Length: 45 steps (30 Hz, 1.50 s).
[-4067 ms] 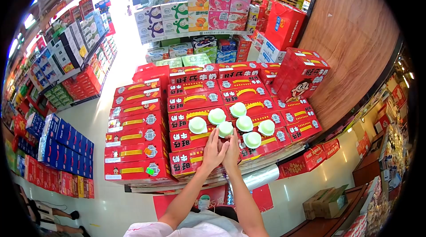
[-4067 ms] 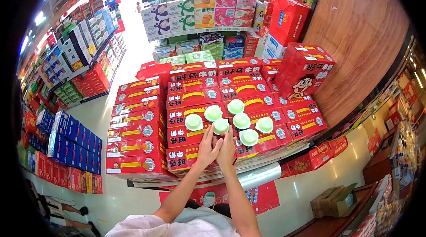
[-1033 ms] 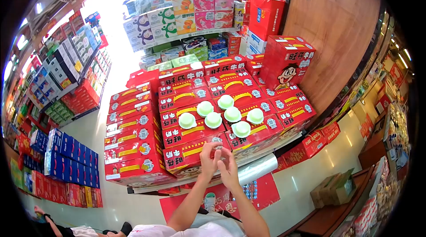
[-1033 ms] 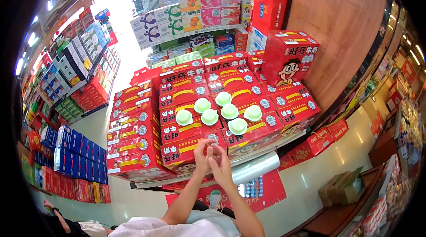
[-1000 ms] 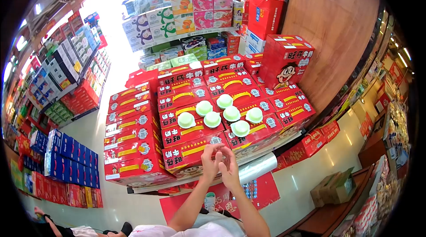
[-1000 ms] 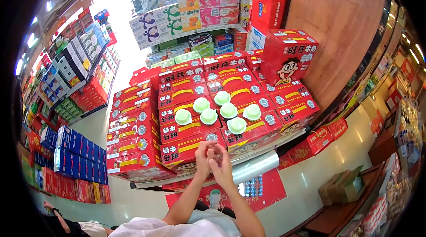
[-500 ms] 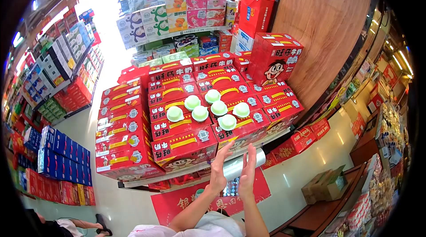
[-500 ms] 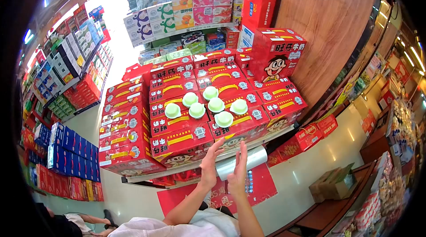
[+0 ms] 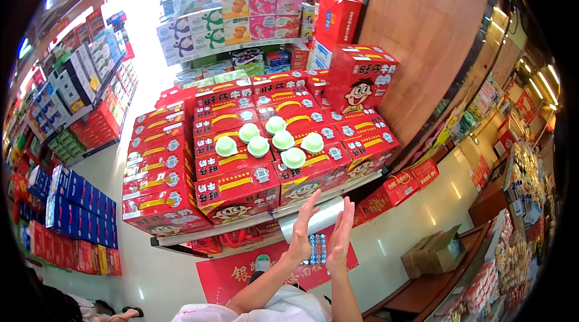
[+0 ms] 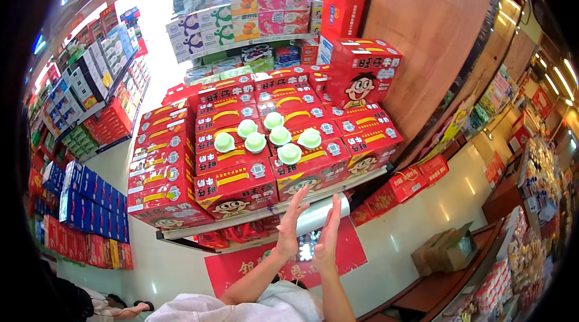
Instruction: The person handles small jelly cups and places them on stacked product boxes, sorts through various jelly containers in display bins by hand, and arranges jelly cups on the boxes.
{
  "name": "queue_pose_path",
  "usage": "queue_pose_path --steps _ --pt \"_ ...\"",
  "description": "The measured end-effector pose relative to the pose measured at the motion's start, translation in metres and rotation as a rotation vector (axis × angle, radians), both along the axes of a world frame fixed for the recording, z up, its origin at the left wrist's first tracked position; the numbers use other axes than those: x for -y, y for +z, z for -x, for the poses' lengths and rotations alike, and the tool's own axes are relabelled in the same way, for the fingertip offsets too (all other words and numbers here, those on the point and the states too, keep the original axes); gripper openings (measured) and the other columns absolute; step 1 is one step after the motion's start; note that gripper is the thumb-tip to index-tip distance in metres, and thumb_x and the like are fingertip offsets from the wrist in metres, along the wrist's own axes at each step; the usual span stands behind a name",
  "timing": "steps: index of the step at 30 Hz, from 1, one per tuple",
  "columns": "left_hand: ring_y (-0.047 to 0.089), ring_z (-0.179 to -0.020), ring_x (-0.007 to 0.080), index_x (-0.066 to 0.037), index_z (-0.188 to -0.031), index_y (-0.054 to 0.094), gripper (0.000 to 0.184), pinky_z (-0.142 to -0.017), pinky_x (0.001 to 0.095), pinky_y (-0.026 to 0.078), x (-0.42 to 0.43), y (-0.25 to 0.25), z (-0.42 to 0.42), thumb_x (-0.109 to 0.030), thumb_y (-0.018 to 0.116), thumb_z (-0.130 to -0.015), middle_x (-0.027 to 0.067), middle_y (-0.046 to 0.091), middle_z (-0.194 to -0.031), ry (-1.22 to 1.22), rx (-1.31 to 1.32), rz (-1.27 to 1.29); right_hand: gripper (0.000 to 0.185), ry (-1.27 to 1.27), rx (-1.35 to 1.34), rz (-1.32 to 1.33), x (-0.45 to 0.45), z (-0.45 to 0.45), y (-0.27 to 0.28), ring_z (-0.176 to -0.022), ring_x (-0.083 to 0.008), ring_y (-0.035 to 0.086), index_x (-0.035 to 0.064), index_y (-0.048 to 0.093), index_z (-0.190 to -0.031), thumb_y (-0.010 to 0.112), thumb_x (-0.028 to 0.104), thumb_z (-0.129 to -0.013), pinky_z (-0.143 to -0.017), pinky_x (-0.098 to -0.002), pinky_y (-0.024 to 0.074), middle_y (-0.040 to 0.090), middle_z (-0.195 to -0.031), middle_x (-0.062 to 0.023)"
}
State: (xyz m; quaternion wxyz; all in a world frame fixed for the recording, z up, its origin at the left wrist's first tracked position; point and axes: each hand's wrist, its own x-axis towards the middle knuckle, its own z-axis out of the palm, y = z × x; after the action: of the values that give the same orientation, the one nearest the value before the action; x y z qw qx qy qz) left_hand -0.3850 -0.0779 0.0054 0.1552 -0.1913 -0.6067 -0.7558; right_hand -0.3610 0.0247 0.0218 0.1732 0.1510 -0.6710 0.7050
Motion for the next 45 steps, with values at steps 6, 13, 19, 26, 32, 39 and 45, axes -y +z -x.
queue_pose_path --steps 6,13,19,26,32,39,45 --pt "0.026 -0.146 0.0323 -0.003 -0.153 0.025 0.104 -0.112 0.0489 0.032 -0.034 0.002 -0.009 -0.082 0.012 -0.087 0.0176 0.028 -0.157 -0.106 -0.013 0.039 0.126 -0.101 0.01 0.025 -0.032 -0.015 0.004 -0.151 -0.0292 -0.003 0.0039 -0.001 -0.156 0.047 0.087 -0.074 -0.12 -0.045 -0.0037 0.001 -0.163 -0.0185" --pt "0.019 -0.148 0.0309 -0.003 -0.155 0.017 0.114 -0.116 0.0497 0.024 -0.07 0.005 -0.019 -0.089 0.01 -0.08 0.0166 0.02 -0.16 -0.276 0.021 0.085 0.129 -0.219 -0.016 0.067 -0.062 -0.036 0.014 -0.151 -0.0297 -0.006 0.0054 -0.002 -0.156 0.047 0.09 -0.071 -0.119 -0.0484 -0.0064 -0.002 -0.163 -0.0177" --pt "0.019 -0.148 0.0311 -0.004 -0.156 0.017 0.117 -0.116 0.0504 0.023 -0.104 0.013 -0.026 -0.091 0.009 -0.077 0.0157 0.02 -0.161 -0.438 0.052 0.098 0.136 -0.332 -0.006 0.108 -0.087 -0.057 0.025 -0.151 -0.0298 -0.006 -0.0033 -0.003 -0.154 0.052 0.089 -0.07 -0.12 -0.0449 -0.0051 0.0 -0.162 -0.0217" --pt "0.02 -0.148 0.0315 -0.004 -0.155 0.017 0.118 -0.117 0.0501 0.022 -0.131 0.014 -0.04 -0.092 0.008 -0.077 0.0154 0.021 -0.16 -0.596 0.054 0.127 0.141 -0.482 -0.05 0.126 -0.107 -0.076 0.015 -0.15 -0.0338 -0.009 0.0024 -0.014 -0.153 0.06 0.086 -0.067 -0.119 -0.0491 -0.0062 -0.007 -0.161 -0.0236" --pt "0.023 -0.147 0.0314 -0.004 -0.155 0.019 0.119 -0.116 0.0505 0.022 -0.154 0.016 -0.051 -0.092 0.01 -0.075 0.0159 0.022 -0.16 -0.711 0.059 0.155 0.148 -0.642 -0.069 0.117 -0.121 -0.1 0.01 -0.149 -0.0371 -0.012 0.005 -0.024 -0.15 0.065 0.085 -0.063 -0.118 -0.0524 -0.0072 -0.01 -0.159 -0.0277" --pt "0.034 -0.14 0.0312 -0.003 -0.154 0.02 0.121 -0.116 0.0466 0.025 -0.184 0.004 -0.086 -0.093 0.009 -0.075 0.017 0.028 -0.156 -0.932 0.095 0.199 0.148 -0.906 -0.057 0.092 -0.142 -0.15 -0.003 -0.149 -0.039 -0.006 0.0046 -0.022 -0.151 0.064 0.086 -0.062 -0.118 -0.0537 0.0003 -0.006 -0.158 -0.03" --pt "0.033 -0.141 0.0312 -0.003 -0.154 0.02 0.12 -0.116 0.0466 0.025 -0.206 -0.002 -0.13 -0.093 0.01 -0.075 0.017 0.027 -0.157 -1.135 0.136 0.29 0.146 -1.138 0.01 0.061 -0.152 -0.198 -0.019 -0.149 -0.041 0.001 0.0019 -0.018 -0.152 0.062 0.086 -0.064 -0.118 -0.0539 0.0062 0.0 -0.158 -0.0321"
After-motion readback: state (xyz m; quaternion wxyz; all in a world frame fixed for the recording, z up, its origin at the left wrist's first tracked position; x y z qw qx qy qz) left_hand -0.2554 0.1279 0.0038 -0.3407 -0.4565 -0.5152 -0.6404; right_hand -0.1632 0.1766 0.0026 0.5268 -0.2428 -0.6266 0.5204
